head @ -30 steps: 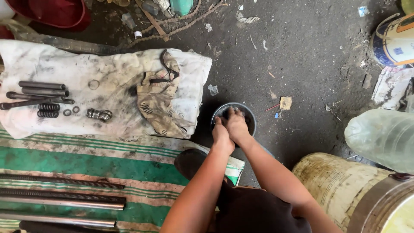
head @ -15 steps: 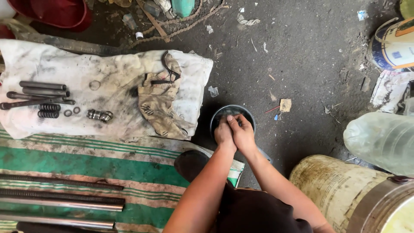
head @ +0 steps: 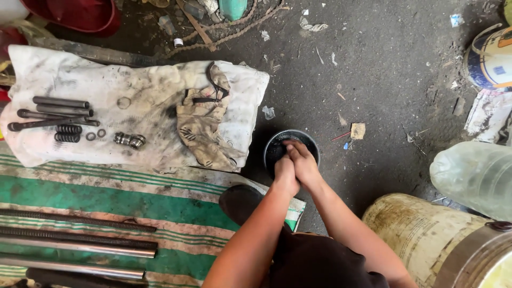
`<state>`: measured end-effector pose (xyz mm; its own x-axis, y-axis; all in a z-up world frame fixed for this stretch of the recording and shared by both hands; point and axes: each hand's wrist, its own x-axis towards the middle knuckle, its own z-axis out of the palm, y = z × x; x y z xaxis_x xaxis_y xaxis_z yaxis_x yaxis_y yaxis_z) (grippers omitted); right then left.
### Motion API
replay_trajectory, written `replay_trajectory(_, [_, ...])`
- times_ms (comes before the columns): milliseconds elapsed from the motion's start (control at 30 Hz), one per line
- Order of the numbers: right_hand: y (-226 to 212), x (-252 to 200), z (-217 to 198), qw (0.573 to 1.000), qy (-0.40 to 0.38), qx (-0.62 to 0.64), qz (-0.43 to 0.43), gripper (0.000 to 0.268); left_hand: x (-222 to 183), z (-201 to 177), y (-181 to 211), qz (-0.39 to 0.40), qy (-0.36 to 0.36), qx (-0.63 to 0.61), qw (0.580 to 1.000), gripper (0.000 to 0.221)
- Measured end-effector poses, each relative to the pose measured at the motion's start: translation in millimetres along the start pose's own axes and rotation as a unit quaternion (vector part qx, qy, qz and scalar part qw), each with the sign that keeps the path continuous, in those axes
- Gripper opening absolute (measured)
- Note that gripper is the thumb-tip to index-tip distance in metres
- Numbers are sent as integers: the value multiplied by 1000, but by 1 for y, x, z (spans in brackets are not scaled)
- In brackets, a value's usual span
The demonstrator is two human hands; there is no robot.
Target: Disassembling a motorcycle fork tube to remove the internal spring, wiping the outer tube with a rag, and washing small metal components in a basin of cleaning fluid.
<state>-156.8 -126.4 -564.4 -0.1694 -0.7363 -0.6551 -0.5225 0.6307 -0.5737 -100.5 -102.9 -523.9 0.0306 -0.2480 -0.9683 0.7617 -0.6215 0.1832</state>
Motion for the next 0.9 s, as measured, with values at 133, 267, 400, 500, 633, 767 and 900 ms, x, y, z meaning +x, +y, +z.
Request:
replay_trajectory(133, [6,29,15,999,-3,-47,19,43,-8,-21,-4,21,-11,-12,1000,55])
replay_trajectory(267, [36,78,28,993,-18,-117,31,57,17,-33,-7,57,-8,2,998,49])
replay_trajectory(400, [58,82,29,992,-26,-120,32,64,22,-21,14,30,-29,-119,992,71])
replay_trajectory(500, [54,72,37,994,-22,-98,33,63,4,-14,30,25,-45,-139,989,67])
replay_trajectory(633, [33,72,46,997,-15,-71,32,61,46,-16,4,45,-24,-120,991,54])
replay_trajectory(767, [10,82,31,999,-3,-25,19,59,40,-18,11,58,-9,-93,994,52])
replay_trajectory(900, [44,58,-5,1000,4,11,20,57,21,-21,15,61,-18,-96,993,54])
